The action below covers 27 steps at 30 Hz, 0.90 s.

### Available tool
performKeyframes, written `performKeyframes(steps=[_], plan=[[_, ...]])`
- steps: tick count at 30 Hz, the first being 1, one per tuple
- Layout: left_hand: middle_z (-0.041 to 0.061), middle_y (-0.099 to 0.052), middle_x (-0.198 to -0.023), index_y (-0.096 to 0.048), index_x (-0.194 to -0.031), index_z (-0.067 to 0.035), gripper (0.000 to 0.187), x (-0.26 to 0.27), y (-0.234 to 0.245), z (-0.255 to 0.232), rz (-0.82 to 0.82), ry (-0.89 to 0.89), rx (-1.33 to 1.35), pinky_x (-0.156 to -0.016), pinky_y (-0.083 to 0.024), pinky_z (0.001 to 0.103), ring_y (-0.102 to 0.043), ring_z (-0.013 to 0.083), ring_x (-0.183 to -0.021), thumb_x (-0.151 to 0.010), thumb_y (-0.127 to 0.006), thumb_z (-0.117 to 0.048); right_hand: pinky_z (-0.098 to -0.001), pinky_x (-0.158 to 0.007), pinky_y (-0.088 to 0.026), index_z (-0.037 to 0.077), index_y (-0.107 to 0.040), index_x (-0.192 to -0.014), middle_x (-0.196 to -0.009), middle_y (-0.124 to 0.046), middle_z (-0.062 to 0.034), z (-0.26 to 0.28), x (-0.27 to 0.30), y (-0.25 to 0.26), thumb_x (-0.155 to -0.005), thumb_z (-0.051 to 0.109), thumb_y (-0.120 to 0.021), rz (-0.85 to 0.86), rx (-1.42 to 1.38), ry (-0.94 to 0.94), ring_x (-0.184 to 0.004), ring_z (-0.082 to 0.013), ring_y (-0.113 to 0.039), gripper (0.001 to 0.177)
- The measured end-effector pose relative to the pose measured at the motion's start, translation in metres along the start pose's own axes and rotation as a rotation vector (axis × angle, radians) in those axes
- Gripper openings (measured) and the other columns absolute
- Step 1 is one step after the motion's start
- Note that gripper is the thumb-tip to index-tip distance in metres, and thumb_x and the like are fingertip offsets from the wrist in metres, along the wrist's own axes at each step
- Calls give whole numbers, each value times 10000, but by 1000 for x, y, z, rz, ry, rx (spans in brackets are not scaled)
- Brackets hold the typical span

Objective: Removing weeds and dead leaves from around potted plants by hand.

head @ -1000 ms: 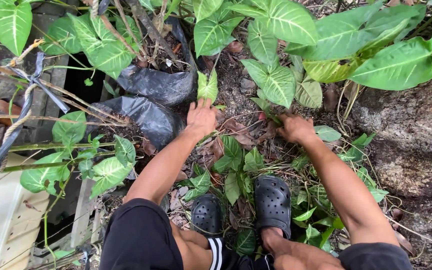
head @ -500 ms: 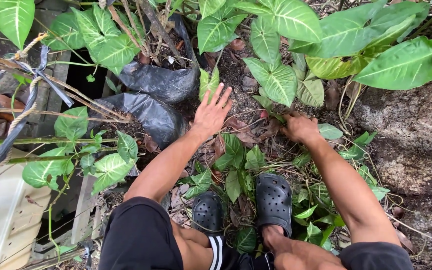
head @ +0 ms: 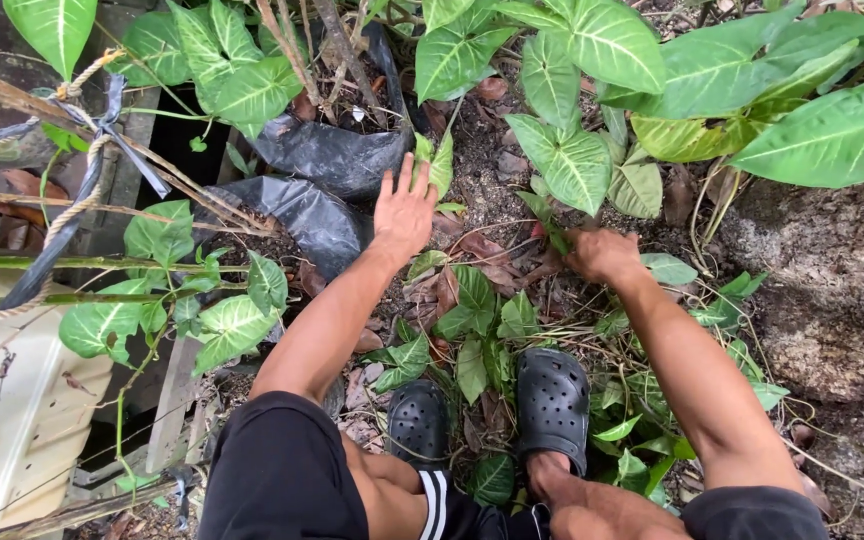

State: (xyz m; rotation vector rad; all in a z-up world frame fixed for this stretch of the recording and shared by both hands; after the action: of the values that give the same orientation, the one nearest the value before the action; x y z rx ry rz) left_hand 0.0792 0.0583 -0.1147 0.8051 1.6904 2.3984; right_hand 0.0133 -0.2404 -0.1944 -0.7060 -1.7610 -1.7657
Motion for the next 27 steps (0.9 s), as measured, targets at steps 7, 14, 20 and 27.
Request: performKeyframes(steps=[7,14,20,27], plan=[[124,-184,-1705,-469,-1534,-179,577,-2,-6,29,13,165,216,-1200,-164,568,-101,381,-1569,-978,-601,-256,-608,-1070,-352,338,-644,-1393,-1281,-752,-111,-2,-23,-18,-1005,450,-519,28,32,-17,-1218,-350,-691,423],[-31,-497,-880,-610,-1064,-238,145,-14,-1,71,-905,304,772,-726,-522,378,-583,218,-829,-983,-658,-349,-593,-1045,-370,267,-646,-1390,-1202,-766,-134,2,-10,-9,-1015,438,-513,-4,2,15,-1159,-359,-710,433],[-18,-587,-1043,-680,-1234,-307,236,-25,14,76,-692,395,959,-842,-589,447,-665,265,-974,-1031,-640,-419,-590,-1076,-360,305,-628,-1395,-1218,-771,-102,0,-3,-5,-1009,478,-495,6,39,-21,-1190,-329,-706,444],[-59,-651,-933,-721,-943,-269,207,-27,-5,67,-975,220,721,-741,-598,383,-697,226,-845,-1052,-577,-370,-582,-1071,-376,355,-608,-1422,-1215,-768,-88,-10,-8,-13,-999,519,-487,-3,36,-3,-1187,-331,-709,469]])
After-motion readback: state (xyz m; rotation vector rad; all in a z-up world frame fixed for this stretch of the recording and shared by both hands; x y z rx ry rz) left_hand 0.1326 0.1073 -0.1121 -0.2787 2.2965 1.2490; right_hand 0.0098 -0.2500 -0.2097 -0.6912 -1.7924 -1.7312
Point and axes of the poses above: each hand's wrist, its own x-axis away from the middle knuckle, its own y-axis out of the back of the hand, z = x × y, the point moved 7 cm from there along -x, towards the middle knuckle
